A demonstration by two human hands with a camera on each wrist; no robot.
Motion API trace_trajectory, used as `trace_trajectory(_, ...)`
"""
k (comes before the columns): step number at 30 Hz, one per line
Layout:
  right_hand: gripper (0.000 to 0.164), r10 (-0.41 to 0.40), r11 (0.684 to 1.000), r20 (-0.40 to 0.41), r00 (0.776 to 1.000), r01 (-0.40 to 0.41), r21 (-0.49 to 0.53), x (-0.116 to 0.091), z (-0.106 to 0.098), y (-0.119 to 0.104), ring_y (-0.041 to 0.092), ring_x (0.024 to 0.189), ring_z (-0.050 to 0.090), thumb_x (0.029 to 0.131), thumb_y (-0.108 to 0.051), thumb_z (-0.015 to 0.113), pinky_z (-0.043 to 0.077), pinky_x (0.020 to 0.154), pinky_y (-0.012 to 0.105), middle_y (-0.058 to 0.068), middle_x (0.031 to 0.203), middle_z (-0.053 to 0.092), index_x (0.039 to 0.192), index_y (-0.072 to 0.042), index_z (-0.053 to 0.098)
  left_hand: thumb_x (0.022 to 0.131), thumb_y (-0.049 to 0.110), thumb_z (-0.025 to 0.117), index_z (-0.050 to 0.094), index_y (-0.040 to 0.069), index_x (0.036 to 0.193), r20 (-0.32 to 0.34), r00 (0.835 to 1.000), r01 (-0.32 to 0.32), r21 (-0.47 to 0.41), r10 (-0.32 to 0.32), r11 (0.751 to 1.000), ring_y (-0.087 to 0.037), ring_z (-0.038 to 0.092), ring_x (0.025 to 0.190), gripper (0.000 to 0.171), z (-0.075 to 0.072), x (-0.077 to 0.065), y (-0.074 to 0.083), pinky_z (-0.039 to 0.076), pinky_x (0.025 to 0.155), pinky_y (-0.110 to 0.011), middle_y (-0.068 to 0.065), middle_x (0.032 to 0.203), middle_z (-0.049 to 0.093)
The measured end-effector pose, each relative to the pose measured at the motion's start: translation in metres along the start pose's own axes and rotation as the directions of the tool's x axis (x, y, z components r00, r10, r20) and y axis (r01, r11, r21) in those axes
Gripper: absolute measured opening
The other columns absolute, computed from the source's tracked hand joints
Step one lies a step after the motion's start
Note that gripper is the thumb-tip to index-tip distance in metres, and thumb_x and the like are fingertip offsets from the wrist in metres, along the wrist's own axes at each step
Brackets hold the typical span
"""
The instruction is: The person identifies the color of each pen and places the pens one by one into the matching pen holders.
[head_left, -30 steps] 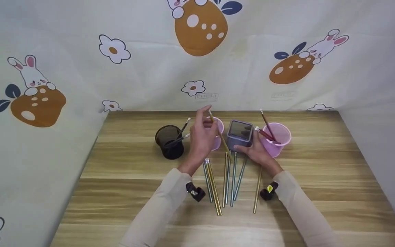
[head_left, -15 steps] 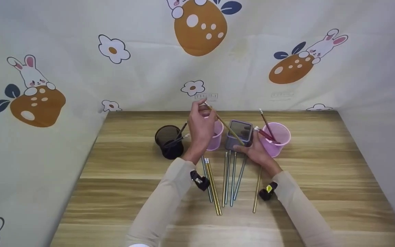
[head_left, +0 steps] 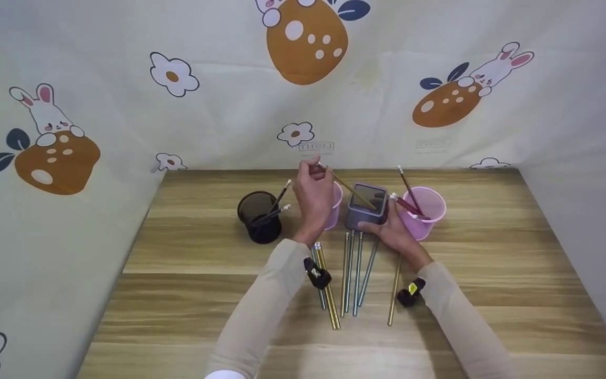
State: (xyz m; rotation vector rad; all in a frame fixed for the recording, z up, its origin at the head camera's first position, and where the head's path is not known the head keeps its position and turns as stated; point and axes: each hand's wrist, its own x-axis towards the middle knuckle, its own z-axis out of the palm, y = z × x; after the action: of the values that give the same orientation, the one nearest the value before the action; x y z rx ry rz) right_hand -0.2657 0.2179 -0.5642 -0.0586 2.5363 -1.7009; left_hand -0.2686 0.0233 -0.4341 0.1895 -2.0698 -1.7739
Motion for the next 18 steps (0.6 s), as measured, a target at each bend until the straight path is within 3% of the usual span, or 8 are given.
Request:
trace_trajectory(9,0.108,-0.021,1.000,-0.003,1.000,0.021,0.017,0.000,0.003,-0.001,0.037,0.144,0.036,0.078,-0.029,0.086,0.022,0.126,0.048,0.022,0.154,0.038,0.156,-0.008,0.014,0.090,0.003,0.069,0.066,0.004,0.116,0.054,0.997,0.059,0.032,-0.060,0.998,-0.021,0.073,0.087,0.026,0.005,-0.010,-0.027,0.061,0.076,-0.026,-0.013,0.099,0.075)
trace_trajectory(13,0.108,-0.025,1.000,-0.003,1.000,0.025,0.016,0.000,0.002,-0.001,0.037,0.145,0.035,0.078,-0.028,0.086,0.021,0.127,0.048,0.023,0.155,0.037,0.156,-0.007,0.014,0.091,0.004,0.069,0.065,0.003,0.112,0.082,0.996,0.040,0.038,-0.043,0.998,-0.019,0.072,0.085,0.022,0.006,-0.013,-0.034,0.060,0.072,-0.023,-0.013,0.098,0.074)
trace_trajectory(18,0.109,-0.013,0.999,0.000,1.000,0.013,0.029,-0.002,0.001,-0.004,0.038,0.147,0.031,0.080,-0.025,0.085,0.018,0.128,0.048,0.025,0.157,0.034,0.157,-0.006,0.010,0.088,0.002,0.071,0.068,0.000,0.099,0.103,0.994,-0.029,0.058,0.023,0.998,-0.020,0.072,0.084,0.011,0.010,-0.018,-0.037,0.060,0.070,-0.020,-0.013,0.095,0.072)
